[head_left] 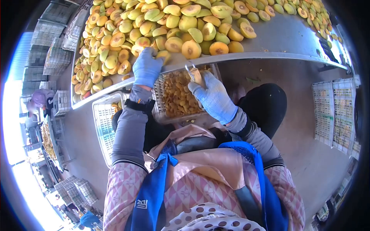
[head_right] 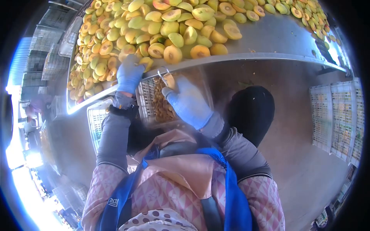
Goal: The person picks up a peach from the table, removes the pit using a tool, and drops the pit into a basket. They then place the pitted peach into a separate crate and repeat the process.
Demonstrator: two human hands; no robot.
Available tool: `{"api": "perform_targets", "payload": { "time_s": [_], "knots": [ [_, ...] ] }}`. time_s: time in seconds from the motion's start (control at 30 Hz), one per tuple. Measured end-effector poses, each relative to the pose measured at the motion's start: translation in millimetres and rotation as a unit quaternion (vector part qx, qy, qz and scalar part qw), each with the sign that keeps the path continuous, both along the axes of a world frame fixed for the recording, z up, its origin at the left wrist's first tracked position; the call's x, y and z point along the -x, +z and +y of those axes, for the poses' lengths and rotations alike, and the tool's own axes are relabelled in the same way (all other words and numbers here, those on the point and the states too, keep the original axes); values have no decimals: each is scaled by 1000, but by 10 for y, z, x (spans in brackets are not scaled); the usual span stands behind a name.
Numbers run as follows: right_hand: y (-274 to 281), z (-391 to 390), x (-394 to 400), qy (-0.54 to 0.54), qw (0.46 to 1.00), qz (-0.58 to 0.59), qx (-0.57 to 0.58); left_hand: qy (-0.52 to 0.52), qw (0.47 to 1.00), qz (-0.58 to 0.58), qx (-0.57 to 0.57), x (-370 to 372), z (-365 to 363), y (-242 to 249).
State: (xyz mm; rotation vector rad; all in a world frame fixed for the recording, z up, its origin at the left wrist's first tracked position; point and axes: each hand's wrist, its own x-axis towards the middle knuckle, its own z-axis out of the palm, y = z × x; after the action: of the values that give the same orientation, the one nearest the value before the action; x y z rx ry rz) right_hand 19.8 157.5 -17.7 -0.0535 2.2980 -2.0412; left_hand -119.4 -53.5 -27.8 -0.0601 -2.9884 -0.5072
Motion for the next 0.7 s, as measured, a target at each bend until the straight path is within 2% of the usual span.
{"api": "perform_targets", "payload": {
  "time_s": [0.03,0.1,0.13,0.17,0.27,0.3,0.4,0.43,0.53,0.57,0.7],
  "knots": [
    [22,3,22,-7,999,40,-22,-51,997,44,-34,-49,-36,28],
    [59,-22,134,-25,998,53,-2,-52,959,-41,-277,-302,25,262],
    [80,-34,105,-36,998,53,7,-49,914,-92,-393,-505,111,434],
    [218,-27,101,-33,999,-6,24,-44,902,-109,-416,-655,221,568],
    [-4,-178,100,-21,998,63,19,-109,864,-77,-485,-836,365,508],
    [-63,-240,81,-20,996,83,2,-64,795,-100,-595,-895,378,360],
    [-42,-275,-12,47,965,143,-216,-42,744,-115,-657,-988,341,85],
    [-6,-295,-36,-3,991,91,-96,-32,721,-112,-683,-1015,337,68],
    [4,-231,-48,29,994,73,-75,12,674,-72,-735,-1084,370,117],
    [-2,-259,-71,37,993,76,-86,-6,643,-98,-759,-1090,326,137],
    [-49,-346,-112,62,990,63,-111,-106,776,21,-622,-1122,322,117]
  ]
}}
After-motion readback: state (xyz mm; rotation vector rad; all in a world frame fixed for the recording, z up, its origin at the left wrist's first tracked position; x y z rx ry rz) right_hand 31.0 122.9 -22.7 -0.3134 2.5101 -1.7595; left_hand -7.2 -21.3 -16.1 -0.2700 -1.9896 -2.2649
